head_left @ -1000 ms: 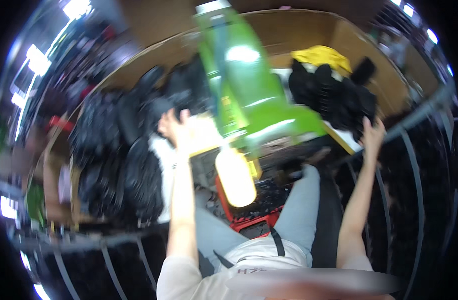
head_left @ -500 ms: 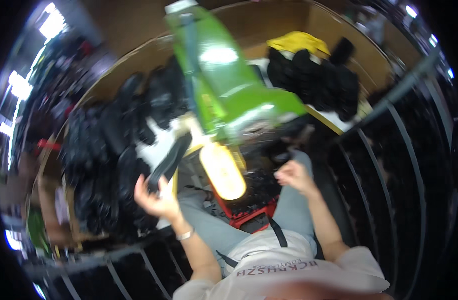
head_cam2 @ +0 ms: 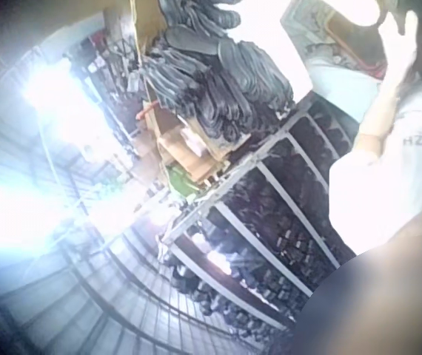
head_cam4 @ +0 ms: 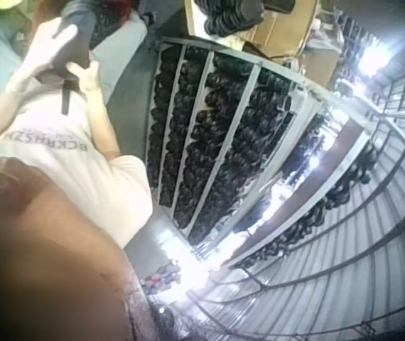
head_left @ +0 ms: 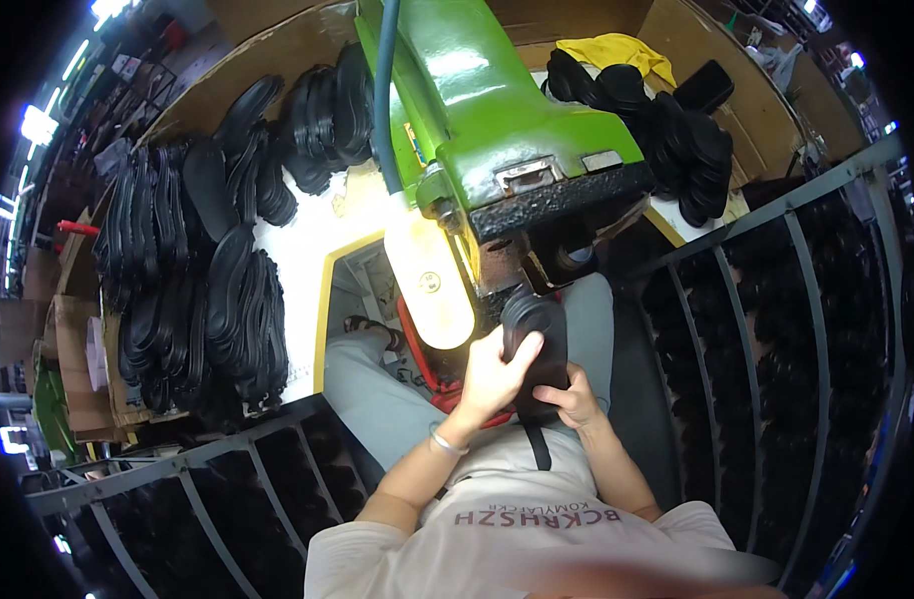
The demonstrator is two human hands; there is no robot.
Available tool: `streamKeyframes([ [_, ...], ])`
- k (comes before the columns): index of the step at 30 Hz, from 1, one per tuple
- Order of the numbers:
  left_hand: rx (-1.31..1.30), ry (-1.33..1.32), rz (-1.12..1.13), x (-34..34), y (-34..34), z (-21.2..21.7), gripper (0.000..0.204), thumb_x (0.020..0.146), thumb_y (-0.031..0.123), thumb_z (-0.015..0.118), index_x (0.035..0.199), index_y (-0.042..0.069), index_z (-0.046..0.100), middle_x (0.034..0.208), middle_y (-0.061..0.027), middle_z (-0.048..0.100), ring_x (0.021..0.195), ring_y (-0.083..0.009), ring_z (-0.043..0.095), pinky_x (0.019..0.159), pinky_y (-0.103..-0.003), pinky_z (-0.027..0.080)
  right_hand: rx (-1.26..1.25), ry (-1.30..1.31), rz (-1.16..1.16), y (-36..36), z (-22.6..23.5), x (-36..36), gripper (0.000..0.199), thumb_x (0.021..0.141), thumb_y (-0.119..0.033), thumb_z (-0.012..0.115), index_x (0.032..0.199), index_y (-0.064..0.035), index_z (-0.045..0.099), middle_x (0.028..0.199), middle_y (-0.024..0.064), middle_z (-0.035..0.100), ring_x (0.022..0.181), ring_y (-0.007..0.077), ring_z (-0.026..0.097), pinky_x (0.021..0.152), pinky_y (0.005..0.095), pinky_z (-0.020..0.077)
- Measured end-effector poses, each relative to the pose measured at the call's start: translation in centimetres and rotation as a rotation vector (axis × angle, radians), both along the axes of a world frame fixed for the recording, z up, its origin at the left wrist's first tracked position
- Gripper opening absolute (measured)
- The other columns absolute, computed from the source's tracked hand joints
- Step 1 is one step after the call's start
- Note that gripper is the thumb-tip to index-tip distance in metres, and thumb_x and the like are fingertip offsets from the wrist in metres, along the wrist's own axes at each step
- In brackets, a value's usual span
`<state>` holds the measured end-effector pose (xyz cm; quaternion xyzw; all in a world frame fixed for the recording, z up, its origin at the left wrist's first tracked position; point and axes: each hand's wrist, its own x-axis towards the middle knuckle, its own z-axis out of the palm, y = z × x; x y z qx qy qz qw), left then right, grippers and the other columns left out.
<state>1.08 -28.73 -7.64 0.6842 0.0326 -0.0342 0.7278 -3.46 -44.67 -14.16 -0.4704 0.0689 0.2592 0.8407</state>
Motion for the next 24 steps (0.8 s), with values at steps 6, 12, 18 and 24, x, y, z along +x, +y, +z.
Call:
streamKeyframes([
  [6, 0.149, -0.021, -0.045, 3.3, 1.6, 1.8, 0.019, 0.084, 0.019, 0.067, 0.088, 0.001, 0.064, 0.074, -0.0038, 0.062, 0.068, -0.0104, 0.055, 0.063, -0.026, 0.044, 0.095, 0.008, -0.074, 1.8, 0.8, -1.0, 0.043, 0.073, 0.004, 0.068, 0.114, 0.0053, 0.054, 0.107, 0.0091, 0.059, 0.095, 0.0162, 0.058, 0.087, 0.03, 0.0467],
  [12, -0.149, -0.06, 0.066, 1.5, 0.9, -0.3, 0.016, 0.085, 0.003, 0.064, 0.1, -0.003, 0.063, 0.086, -0.0008, 0.062, 0.076, -0.0056, 0.055, 0.069, -0.02, 0.046, 0.045, -0.076, -0.321, -1.2, 2.0, -1.3, 0.042, 0.069, 0.009, 0.064, 0.109, 0.0066, 0.055, 0.111, 0.0146, 0.061, 0.101, 0.0214, 0.06, 0.09, 0.0329, 0.0471],
  [18, -0.336, -0.033, 0.14, 1.7, -0.1, 0.6, 0.011, 0.084, 0.003, 0.064, 0.093, -0.002, 0.06, 0.082, 0.0003, 0.06, 0.075, -0.0049, 0.054, 0.067, -0.019, 0.045, -0.157, -0.284, -0.572, -4.9, 5.7, 4.7, 0.036, 0.074, 0.002, 0.061, 0.108, 0.0003, 0.051, 0.103, 0.009, 0.058, 0.096, 0.0183, 0.057, 0.087, 0.0294, 0.0452],
  [24, -0.076, -0.129, 0.164, 2.1, 0.8, -1.1, 0.012, 0.082, 0.004, 0.066, 0.091, -0.001, 0.06, 0.082, -0.0007, 0.06, 0.073, -0.005, 0.052, 0.067, -0.02, 0.044, -0.188, -0.394, -0.557, -4.2, 10.0, 11.2, 0.031, 0.077, -0.003, 0.062, 0.105, 0.0011, 0.051, 0.093, 0.0096, 0.061, 0.081, 0.0143, 0.061, 0.075, 0.0253, 0.0497],
])
